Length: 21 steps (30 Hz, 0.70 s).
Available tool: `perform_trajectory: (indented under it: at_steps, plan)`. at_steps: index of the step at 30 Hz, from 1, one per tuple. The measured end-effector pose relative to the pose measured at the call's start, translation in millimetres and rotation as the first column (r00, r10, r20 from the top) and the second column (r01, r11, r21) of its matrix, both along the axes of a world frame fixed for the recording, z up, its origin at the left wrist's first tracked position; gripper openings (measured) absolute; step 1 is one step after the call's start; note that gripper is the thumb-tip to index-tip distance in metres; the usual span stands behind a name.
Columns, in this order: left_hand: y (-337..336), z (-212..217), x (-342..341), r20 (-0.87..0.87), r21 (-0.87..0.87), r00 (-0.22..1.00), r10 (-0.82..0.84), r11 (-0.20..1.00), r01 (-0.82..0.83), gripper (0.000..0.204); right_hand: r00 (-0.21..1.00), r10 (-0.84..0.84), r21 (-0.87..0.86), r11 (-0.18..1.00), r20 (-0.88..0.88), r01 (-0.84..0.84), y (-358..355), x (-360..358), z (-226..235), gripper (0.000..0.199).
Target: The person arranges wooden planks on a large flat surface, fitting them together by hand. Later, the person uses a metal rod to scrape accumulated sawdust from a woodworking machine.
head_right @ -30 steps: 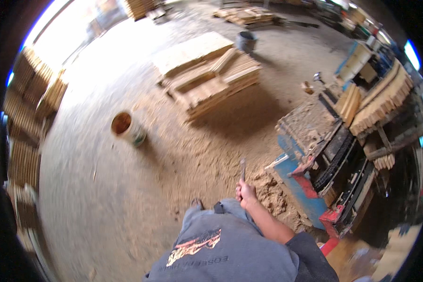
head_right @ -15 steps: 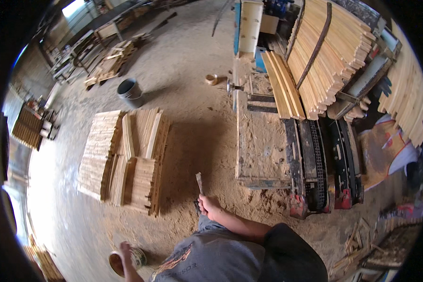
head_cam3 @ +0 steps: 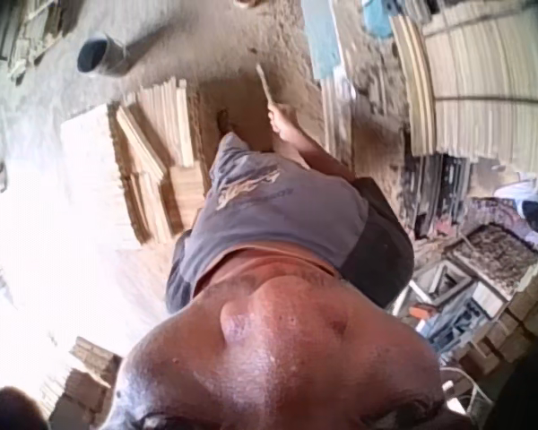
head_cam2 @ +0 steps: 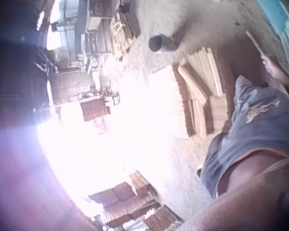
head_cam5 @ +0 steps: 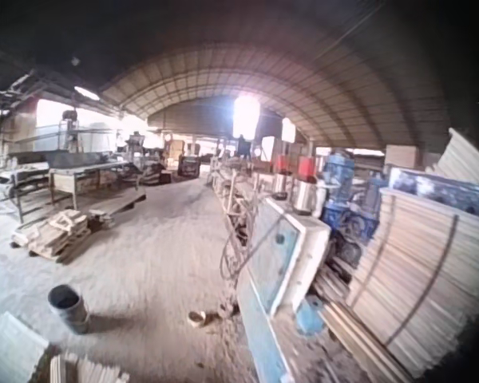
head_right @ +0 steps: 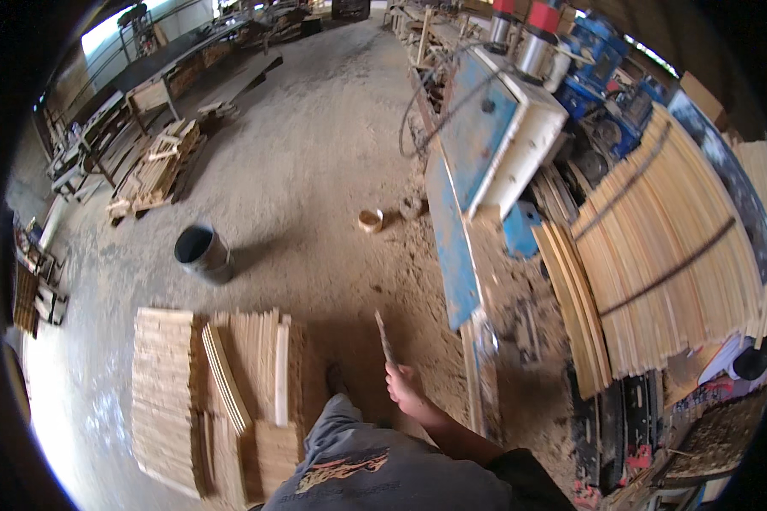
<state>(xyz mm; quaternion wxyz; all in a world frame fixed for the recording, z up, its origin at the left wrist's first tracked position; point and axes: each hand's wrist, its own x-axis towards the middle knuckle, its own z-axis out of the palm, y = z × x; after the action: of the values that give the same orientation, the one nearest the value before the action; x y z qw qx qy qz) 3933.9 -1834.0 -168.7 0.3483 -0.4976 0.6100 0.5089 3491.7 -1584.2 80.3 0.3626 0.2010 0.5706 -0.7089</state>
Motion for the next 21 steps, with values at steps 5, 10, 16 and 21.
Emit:
perform_trajectory:
  at_steps: [5, 10, 16, 21]
  plan:
    - [-234, -25, -217, 0.110, -0.390, 0.276, -0.955, 0.213, 0.896, 0.018, 0.991, 0.102, 0.181, 0.977, 0.090, -0.117, -85, -127, 45, 0.035]
    - [-367, 38, -585, -0.248, -0.688, 0.886, -0.393, 0.715, 0.124, 0.029, 0.985, 0.028, 0.257, 0.966, -0.171, 0.017, -159, -267, 54, 0.035]
    - [-432, 115, -876, -0.591, -0.479, 0.743, -0.314, 0.878, -0.010, 0.032, 0.989, 0.046, 0.314, 0.949, -0.142, 0.001, -282, -481, 13, 0.038]
    - [-536, 65, -934, -0.480, -0.382, 0.831, -0.281, 0.920, 0.090, 0.025, 0.977, -0.004, 0.104, 0.994, -0.212, 0.026, -398, -684, 32, 0.040]
